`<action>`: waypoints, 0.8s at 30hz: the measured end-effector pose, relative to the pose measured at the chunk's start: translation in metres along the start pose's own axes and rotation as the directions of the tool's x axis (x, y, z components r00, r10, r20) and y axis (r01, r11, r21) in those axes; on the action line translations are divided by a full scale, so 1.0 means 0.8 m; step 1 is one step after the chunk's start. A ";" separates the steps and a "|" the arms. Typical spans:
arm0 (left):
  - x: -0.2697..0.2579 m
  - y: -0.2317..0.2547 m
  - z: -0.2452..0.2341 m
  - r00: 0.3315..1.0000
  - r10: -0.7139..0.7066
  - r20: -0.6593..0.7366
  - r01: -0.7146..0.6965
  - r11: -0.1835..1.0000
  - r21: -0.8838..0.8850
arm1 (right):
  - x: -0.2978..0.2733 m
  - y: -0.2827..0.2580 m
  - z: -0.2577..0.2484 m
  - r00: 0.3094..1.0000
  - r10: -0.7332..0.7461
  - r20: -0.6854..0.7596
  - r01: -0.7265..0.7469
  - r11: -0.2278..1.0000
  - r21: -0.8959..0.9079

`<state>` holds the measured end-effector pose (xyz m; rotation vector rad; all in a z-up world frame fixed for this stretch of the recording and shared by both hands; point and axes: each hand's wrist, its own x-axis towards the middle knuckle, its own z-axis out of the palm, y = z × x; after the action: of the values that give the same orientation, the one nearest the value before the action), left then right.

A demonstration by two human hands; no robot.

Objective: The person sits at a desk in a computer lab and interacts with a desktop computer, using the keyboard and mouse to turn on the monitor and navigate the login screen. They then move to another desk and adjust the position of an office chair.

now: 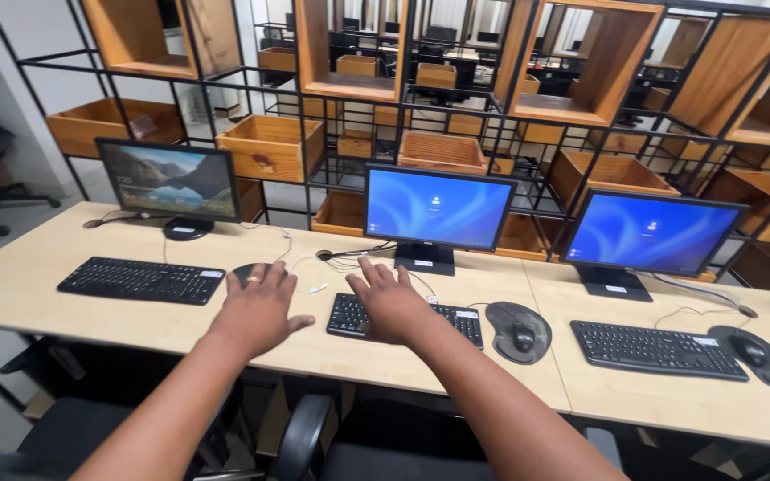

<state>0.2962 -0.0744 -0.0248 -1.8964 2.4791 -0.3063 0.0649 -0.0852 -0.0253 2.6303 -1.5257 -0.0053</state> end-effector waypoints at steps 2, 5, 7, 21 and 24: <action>-0.011 -0.021 -0.008 0.999 -0.034 -0.006 0.035 0.999 0.009 | 0.013 -0.012 -0.010 0.999 -0.022 -0.035 0.023 0.999 0.025; -0.027 -0.060 -0.018 0.995 -0.098 0.003 0.098 0.995 0.031 | 0.034 -0.043 -0.023 0.995 -0.069 -0.078 0.073 0.997 0.037; -0.041 -0.088 -0.019 0.991 -0.133 0.010 0.132 0.991 0.035 | 0.048 -0.070 -0.029 0.991 -0.105 -0.088 0.109 0.993 0.044; -0.150 -0.331 0.000 0.961 -0.272 0.056 0.266 0.960 0.088 | 0.164 -0.318 -0.056 0.975 -0.197 -0.100 0.207 0.973 0.099; -0.164 -0.378 0.009 0.961 -0.273 0.051 0.266 0.958 0.110 | 0.188 -0.363 -0.055 0.977 -0.183 -0.112 0.195 0.976 0.101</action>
<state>0.6214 -0.0252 0.0010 -2.1630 2.1189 -0.3584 0.3936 -0.0689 -0.0001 2.8047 -1.2744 0.2030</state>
